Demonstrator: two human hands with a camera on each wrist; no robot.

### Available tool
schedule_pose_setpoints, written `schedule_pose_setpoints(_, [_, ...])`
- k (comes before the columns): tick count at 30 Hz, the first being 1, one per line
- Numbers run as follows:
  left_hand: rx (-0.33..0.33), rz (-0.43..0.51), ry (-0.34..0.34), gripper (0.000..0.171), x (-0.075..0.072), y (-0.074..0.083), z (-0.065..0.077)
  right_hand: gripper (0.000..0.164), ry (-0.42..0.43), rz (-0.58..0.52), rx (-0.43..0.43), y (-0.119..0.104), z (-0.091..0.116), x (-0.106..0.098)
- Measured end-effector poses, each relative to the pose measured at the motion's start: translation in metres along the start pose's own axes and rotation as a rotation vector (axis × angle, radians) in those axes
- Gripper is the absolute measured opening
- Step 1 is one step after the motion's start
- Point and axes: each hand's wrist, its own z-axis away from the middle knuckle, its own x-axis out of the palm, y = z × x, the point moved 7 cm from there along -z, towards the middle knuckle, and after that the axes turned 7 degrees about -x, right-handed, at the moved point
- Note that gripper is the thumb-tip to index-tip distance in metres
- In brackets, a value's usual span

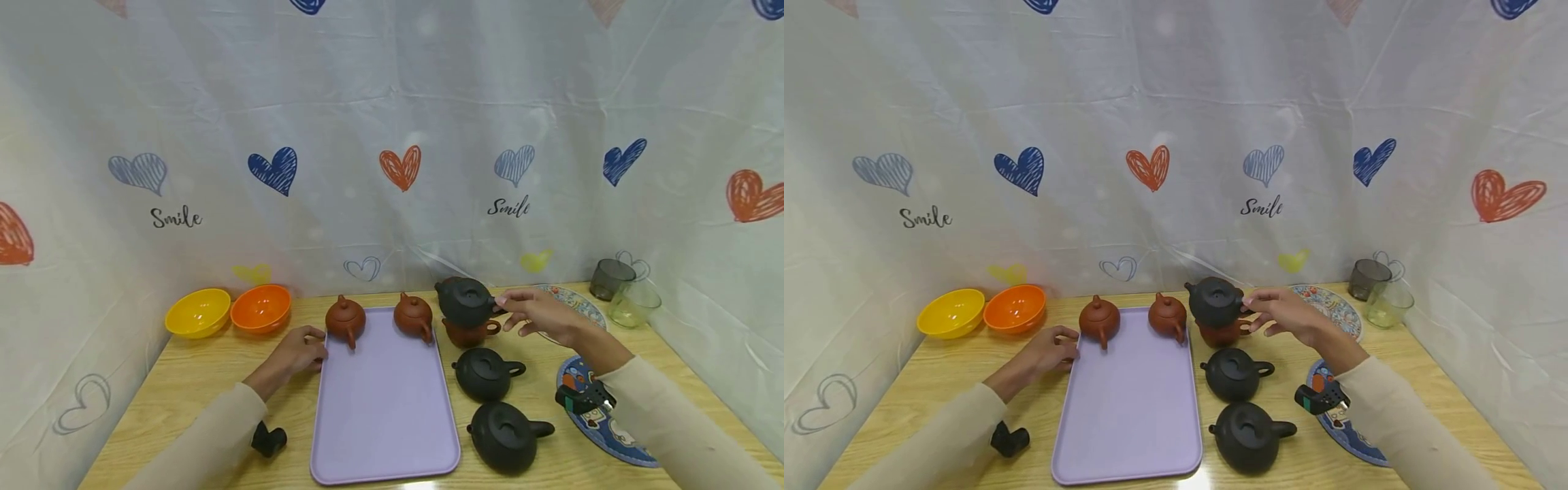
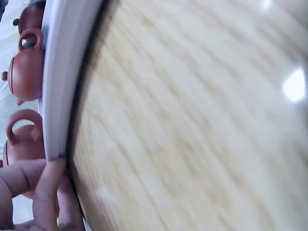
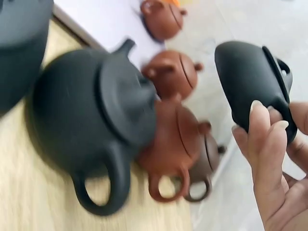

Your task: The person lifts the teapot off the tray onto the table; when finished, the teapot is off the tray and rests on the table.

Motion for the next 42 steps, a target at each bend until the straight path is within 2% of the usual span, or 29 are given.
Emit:
schedule_pose_setpoints(10, [-0.006,0.019,-0.033,0.041,-0.004,-0.004,-0.004,0.031,0.044,0.018,-0.008,0.016,-0.001,-0.050])
schedule_pose_setpoints(16, [-0.008,0.019,-0.037,0.040,-0.004,-0.004,-0.006,0.033,0.048,0.043,0.002,0.036,-0.002,-0.078])
schedule_pose_setpoints(21, [-0.011,0.011,-0.039,0.041,-0.004,-0.005,-0.007,0.033,0.027,0.071,0.032,0.056,-0.004,-0.094])
schedule_pose_setpoints(32, [-0.018,0.059,-0.044,0.042,-0.002,-0.009,-0.004,0.037,-0.039,0.097,0.096,0.089,-0.015,-0.100])
schedule_pose_setpoints(37, [-0.020,0.051,-0.043,0.040,-0.002,-0.009,-0.006,0.036,-0.054,0.104,0.110,0.100,-0.020,-0.098])
schedule_pose_setpoints(42, [-0.024,0.031,-0.040,0.040,-0.002,-0.008,-0.007,0.042,-0.083,0.118,0.138,0.108,-0.025,-0.093])
